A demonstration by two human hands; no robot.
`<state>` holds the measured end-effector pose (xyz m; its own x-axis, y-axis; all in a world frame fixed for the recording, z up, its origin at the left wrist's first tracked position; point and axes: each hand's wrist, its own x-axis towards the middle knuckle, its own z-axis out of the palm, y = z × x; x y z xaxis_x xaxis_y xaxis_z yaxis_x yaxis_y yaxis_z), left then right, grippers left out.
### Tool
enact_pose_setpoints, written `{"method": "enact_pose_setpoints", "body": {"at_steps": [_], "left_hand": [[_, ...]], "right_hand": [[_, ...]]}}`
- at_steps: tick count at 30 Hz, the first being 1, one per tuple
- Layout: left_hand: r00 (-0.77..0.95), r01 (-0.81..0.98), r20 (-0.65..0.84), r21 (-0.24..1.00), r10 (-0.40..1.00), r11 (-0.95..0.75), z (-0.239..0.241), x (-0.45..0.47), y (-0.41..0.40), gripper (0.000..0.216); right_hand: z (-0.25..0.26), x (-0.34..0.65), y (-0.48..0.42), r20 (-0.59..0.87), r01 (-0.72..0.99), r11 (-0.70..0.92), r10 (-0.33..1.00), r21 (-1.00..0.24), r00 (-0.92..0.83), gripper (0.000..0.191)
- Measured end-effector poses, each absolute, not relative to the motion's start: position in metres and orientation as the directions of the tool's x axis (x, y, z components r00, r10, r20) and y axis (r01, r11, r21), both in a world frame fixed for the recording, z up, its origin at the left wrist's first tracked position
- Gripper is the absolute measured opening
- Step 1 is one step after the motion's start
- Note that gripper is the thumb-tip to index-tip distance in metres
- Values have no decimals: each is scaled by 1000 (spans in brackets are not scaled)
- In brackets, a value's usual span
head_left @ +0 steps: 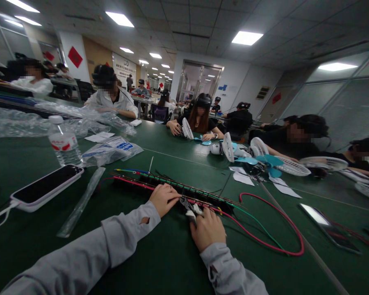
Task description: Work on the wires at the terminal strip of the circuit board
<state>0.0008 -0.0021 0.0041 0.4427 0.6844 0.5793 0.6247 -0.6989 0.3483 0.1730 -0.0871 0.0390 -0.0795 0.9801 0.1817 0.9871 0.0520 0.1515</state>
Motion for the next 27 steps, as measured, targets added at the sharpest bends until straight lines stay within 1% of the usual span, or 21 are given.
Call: {"method": "enact_pose_setpoints", "body": {"at_steps": [9,16,27], "left_hand": [[443,605,601,346,665,-717,3,0,-1,18],[435,603,619,339,654,-722,2,0,1,16],[421,597,635,344,648,-725,0,0,2,15]], "right_hand": [[41,173,-86,208,987,31,976,156,-64,27],[38,174,-84,149,990,20,988,137,-41,29],[46,171,-88,187,987,32,980,160,-63,28]]}}
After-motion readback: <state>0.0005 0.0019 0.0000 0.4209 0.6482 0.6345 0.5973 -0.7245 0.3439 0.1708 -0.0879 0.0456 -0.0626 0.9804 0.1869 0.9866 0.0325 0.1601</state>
